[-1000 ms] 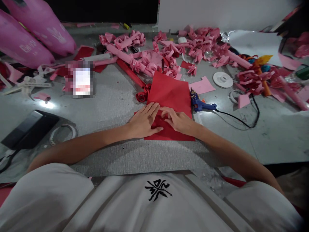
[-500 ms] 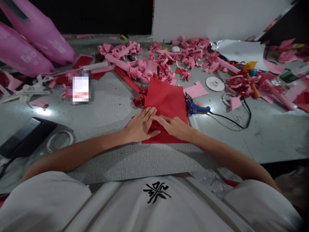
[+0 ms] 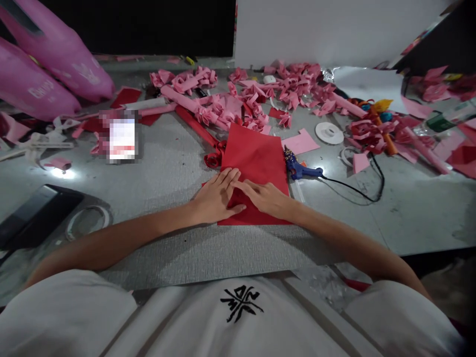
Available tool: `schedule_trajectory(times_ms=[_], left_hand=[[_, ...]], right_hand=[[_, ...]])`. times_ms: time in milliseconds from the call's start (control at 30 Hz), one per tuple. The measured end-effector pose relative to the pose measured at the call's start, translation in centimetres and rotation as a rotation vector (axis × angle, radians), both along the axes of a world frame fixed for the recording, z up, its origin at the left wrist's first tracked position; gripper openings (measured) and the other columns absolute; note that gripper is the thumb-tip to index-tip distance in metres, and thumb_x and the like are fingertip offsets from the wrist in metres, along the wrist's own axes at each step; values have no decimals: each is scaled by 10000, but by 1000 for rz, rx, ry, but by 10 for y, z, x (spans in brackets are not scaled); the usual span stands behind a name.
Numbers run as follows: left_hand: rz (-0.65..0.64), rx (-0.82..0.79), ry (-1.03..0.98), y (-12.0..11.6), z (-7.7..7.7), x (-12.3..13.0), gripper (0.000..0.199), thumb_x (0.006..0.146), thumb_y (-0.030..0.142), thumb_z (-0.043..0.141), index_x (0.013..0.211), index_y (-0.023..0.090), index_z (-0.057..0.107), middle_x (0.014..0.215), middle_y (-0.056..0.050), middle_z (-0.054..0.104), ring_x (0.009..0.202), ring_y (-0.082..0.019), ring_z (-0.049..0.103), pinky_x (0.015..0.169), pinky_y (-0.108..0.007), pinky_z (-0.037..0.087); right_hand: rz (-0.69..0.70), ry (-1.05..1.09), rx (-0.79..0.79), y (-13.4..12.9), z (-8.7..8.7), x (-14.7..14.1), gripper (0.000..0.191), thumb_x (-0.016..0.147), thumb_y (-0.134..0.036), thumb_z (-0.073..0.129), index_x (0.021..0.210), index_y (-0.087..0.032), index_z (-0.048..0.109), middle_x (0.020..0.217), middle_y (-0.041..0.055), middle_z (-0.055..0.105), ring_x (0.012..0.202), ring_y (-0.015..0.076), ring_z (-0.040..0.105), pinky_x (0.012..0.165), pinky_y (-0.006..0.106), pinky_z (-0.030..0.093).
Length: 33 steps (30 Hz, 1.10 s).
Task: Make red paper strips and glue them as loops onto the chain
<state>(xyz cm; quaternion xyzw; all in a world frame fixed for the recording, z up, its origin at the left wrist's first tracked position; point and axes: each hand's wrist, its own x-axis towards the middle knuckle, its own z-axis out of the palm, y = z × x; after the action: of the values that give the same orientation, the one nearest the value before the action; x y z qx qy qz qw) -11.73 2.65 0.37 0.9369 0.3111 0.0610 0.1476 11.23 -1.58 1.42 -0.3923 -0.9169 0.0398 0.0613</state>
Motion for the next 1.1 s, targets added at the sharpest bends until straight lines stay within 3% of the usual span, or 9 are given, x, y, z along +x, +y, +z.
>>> schedule_trajectory(times_ms=[167,533,800,1100], left_hand=[[3,2,32,-1,2,0,967,965,662,532,1637,48,204,1706,-258,234,1607,-396,185,1286,-529,239],[-3,25,29,-1,3,0,956,979,673,497,1628,30,216,1704,-254,248,1599,-398,210,1282,-528,254],[-2,33,42,-1,-2,-2,973,979,709,466,1639,43,205,1718,-232,230,1613,-379,183,1303,-509,221],[19,14,27,-1,-2,-1,974,977,709,471,1653,71,180,1713,-230,248,1615,-375,183,1305,-509,211]], right_hand=[[15,10,0,1,-1,1,586,1022,-112,408,1594,-118,280,1379,199,635,903,202,674,568,269,387],[20,39,26,-1,-5,5,513,1063,-150,403,1565,-132,299,1235,158,682,883,196,681,554,255,424],[61,54,48,-2,-6,6,524,1064,-117,393,1571,-139,265,1229,137,703,1045,207,705,676,270,514],[16,-46,20,-1,1,0,597,1042,-88,397,1612,-179,243,1259,133,689,883,185,679,569,255,381]])
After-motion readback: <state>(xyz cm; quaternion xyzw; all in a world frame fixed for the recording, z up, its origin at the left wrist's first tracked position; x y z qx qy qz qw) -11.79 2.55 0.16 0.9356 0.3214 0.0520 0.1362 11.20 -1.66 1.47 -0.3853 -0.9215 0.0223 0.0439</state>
